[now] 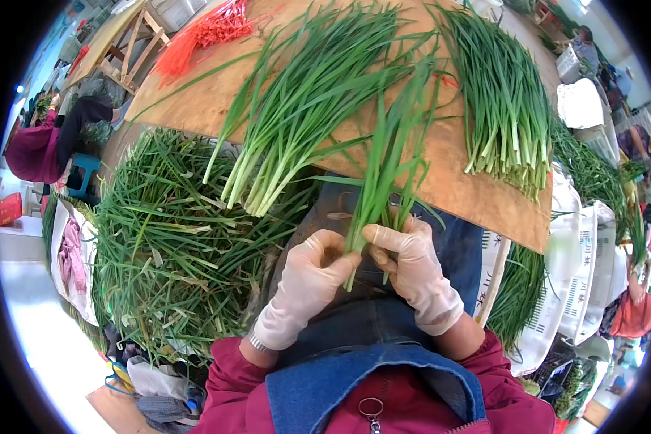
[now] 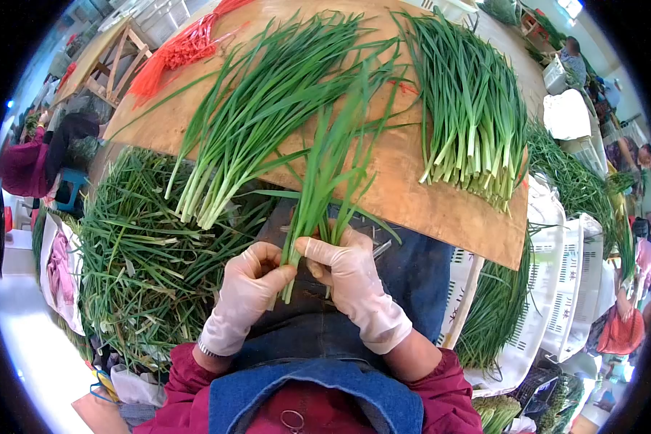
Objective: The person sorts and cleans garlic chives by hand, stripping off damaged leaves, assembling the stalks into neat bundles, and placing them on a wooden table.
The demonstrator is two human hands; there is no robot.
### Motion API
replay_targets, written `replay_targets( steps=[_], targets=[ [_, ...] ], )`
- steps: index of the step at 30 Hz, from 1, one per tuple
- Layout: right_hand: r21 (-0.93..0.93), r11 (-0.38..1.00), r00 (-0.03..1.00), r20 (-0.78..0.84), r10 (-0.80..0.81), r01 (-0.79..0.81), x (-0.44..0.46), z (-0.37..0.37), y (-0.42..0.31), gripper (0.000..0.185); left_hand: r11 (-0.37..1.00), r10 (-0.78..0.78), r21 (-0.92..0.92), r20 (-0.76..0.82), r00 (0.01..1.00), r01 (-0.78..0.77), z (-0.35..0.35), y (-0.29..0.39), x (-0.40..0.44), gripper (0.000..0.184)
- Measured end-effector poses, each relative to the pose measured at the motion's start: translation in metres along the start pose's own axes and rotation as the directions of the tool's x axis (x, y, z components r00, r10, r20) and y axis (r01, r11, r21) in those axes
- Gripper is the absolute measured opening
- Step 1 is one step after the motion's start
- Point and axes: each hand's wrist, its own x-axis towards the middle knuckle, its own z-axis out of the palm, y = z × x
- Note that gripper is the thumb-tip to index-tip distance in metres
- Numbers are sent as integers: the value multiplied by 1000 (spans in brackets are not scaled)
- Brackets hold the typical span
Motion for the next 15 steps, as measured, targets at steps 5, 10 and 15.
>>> replay_targets(
  steps=[5,10,15],
  targets=[
    [114,992,997,61,41,-47,12,-8,11,20,911,-167,-356,141,976,207,-7,9,4,14],
    [97,992,997,10,76,-77,14,-5,11,16,958,-141,-247,39,989,146,3,7,7,15],
    [119,992,999,8,45,-45,15,-8,16,13,926,-171,-341,1,985,161,5,8,11,12]
  ],
)
